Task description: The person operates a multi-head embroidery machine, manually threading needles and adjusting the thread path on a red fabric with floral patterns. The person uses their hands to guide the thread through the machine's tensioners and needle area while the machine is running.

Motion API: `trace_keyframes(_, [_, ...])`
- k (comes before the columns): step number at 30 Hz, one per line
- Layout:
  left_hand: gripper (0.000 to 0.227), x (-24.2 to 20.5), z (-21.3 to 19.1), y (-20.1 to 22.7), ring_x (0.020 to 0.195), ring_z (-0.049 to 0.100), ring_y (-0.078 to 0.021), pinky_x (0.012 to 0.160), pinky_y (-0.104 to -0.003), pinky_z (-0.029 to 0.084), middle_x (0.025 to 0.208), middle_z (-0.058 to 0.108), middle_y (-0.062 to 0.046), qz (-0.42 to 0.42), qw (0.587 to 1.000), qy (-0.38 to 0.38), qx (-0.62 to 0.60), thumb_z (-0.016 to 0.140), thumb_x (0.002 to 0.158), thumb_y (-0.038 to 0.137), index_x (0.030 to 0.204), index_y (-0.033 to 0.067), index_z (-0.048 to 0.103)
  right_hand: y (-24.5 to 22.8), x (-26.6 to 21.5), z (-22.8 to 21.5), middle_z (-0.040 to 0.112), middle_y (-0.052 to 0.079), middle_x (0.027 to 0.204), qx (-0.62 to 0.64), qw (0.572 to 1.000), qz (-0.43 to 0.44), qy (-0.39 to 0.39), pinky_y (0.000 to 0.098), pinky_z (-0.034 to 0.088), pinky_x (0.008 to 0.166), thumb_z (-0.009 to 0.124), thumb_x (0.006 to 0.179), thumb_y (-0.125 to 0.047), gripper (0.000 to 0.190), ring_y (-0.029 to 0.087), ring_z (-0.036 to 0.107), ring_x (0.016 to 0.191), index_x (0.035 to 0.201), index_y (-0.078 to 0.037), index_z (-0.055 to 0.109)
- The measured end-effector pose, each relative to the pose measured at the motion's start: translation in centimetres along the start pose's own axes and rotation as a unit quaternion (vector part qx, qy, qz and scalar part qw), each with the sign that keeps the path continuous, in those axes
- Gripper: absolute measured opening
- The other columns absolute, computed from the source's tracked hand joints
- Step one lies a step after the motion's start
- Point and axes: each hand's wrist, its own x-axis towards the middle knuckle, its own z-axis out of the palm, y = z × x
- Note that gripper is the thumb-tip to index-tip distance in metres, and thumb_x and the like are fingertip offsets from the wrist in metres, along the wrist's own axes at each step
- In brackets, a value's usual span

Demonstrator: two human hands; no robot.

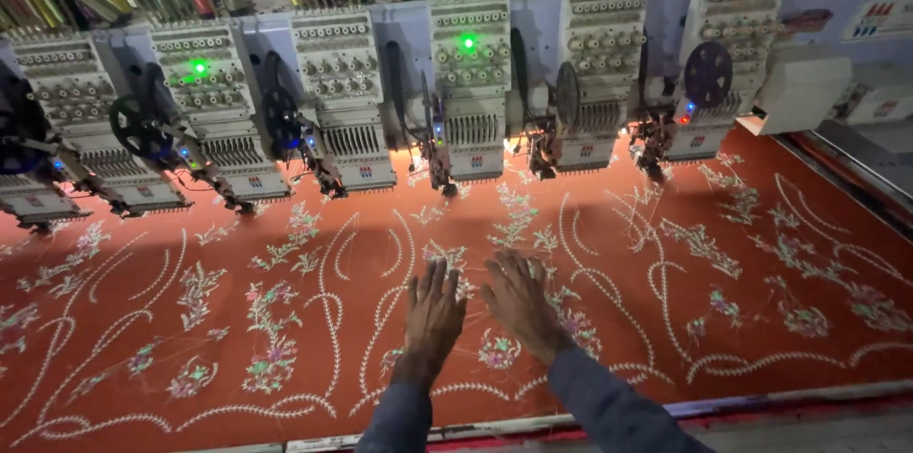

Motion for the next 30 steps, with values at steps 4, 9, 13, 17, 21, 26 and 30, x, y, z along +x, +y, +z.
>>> trace_keyframes(4, [0.052,-0.7,-0.4,0.4,0.150,0.034,-0.0299,0.121,-0.054,0.027,0.160,0.040,-0.015,0.000,1.000,-0.008,-0.016,0.058,0.100,0.037,0.145,0.0116,0.051,3.1,-0.7,3.4,0.059,0.009,0.132,-0.060,0.996,-0.018,0.064,0.0519,0.036,0.108,0.066,0.095,-0.033,0.037,0.028,0.051,0.135,0.125,-0.012,0.066])
trace_keyframes(9, [0.058,-0.7,3.4,0.7,0.140,0.048,-0.0295,0.114,-0.049,0.039,0.149,0.052,-0.015,0.026,0.996,0.089,0.001,0.064,0.094,0.041,0.141,0.0106,0.052,5.2,-2.9,1.4,0.057,0.007,0.136,-0.064,0.998,0.006,0.030,0.0505,0.037,0.107,0.062,0.095,-0.034,0.042,0.023,0.053,0.133,0.133,-0.015,0.062])
trace_keyframes(13, [0.060,1.0,2.4,2.5,0.140,0.048,-0.0323,0.111,-0.050,0.042,0.149,0.051,-0.017,0.043,0.993,0.110,-0.017,0.066,0.092,0.038,0.141,0.0093,0.050,7.0,-2.5,-0.6,0.056,0.005,0.136,-0.097,0.995,0.032,0.000,0.0516,0.034,0.110,0.059,0.097,-0.043,0.048,0.021,0.051,0.134,0.138,-0.018,0.058])
trace_keyframes(17, [0.059,2.7,0.5,4.7,0.145,0.040,-0.0327,0.115,-0.050,0.035,0.155,0.044,-0.017,0.072,0.996,0.043,-0.031,0.057,0.099,0.040,0.147,0.0084,0.047,8.4,-2.8,-2.6,0.058,0.005,0.133,-0.114,0.992,0.042,0.038,0.0499,0.030,0.110,0.056,0.100,-0.042,0.044,0.020,0.054,0.129,0.137,-0.018,0.057])
trace_keyframes(21, [0.058,4.9,-0.8,6.0,0.146,0.040,-0.0309,0.117,-0.051,0.033,0.156,0.043,-0.015,0.086,0.995,0.026,-0.034,0.055,0.101,0.041,0.149,0.0108,0.044,10.8,-2.9,-3.4,0.060,0.010,0.129,-0.101,0.991,0.024,0.082,0.0532,0.034,0.104,0.060,0.095,-0.039,0.046,0.026,0.057,0.125,0.134,-0.014,0.061])
trace_keyframes(26, [0.058,7.2,-2.0,7.3,0.148,0.037,-0.0256,0.121,-0.047,0.031,0.160,0.040,-0.010,0.066,0.997,-0.008,-0.042,0.050,0.102,0.044,0.151,0.0149,0.043,11.6,-1.9,-5.2,0.062,0.008,0.120,-0.149,0.981,0.003,0.120,0.0501,0.037,0.100,0.065,0.090,-0.032,0.041,0.025,0.060,0.119,0.127,-0.015,0.064])
trace_keyframes(30, [0.056,8.8,-1.3,7.7,0.148,0.038,-0.0272,0.119,-0.048,0.034,0.158,0.042,-0.012,0.089,0.994,0.021,-0.056,0.047,0.103,0.042,0.151,0.0134,0.046,11.2,-0.2,-7.0,0.061,0.007,0.117,-0.132,0.981,0.006,0.144,0.0523,0.038,0.100,0.068,0.089,-0.030,0.037,0.026,0.060,0.117,0.121,-0.014,0.064])
